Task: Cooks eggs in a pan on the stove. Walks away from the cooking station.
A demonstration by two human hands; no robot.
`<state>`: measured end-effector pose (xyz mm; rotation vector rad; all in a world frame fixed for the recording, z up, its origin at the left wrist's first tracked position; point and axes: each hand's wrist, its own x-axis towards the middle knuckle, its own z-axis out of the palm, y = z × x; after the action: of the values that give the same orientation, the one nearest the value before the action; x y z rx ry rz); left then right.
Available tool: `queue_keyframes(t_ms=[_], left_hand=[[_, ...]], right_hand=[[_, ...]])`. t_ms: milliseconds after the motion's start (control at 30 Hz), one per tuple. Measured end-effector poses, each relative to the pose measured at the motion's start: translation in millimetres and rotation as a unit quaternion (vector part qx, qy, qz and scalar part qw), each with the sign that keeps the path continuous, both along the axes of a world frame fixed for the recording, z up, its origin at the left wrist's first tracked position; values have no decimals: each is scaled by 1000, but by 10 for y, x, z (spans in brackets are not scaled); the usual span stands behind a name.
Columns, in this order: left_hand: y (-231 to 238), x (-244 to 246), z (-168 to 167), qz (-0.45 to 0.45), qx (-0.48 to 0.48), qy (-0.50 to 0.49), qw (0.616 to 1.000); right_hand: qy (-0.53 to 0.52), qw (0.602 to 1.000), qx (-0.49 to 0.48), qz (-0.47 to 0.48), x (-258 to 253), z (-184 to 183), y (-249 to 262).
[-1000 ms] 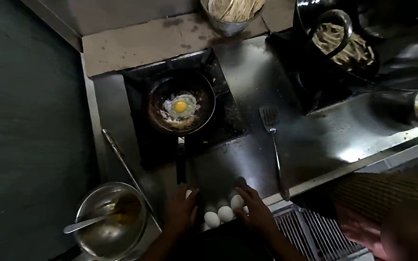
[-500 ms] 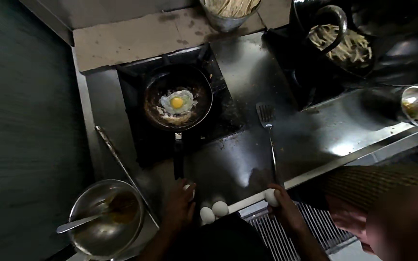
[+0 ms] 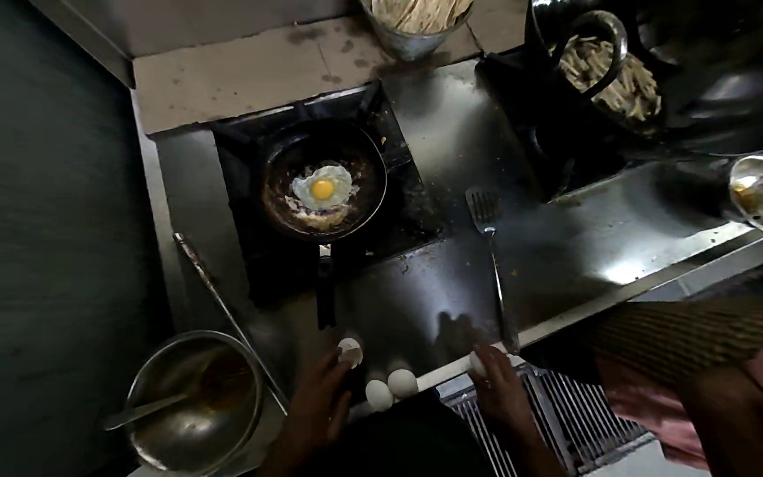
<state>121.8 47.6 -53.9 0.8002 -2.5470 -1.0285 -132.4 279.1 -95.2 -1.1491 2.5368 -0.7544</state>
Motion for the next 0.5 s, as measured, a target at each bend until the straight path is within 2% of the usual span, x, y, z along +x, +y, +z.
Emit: queue_keyframes(t_ms=[67,133,233,300,400,500], left_hand=[[-2,-65,146,-29,42,35,998],[-21,-163,295,-63,87,80,991],[-127,-422,522,-116,143,120,976],[-291,-707,651,-143,155,109,971],[-681,-1148,826,-154,126,73,977],[-1160,-1417,820,-120,34,123,984]], right_hand=[[-15,999,44,15,0,-87,12],[-47,998,35,-7,-7,-2,-28],[-177,982,-21,-59,-35,420,-313],[-263,959,-90,-54,-90,655,-664],[-346,917,-194,40,-235,938,-1398],[-375,891,-216,134,-437,1117,-2151]])
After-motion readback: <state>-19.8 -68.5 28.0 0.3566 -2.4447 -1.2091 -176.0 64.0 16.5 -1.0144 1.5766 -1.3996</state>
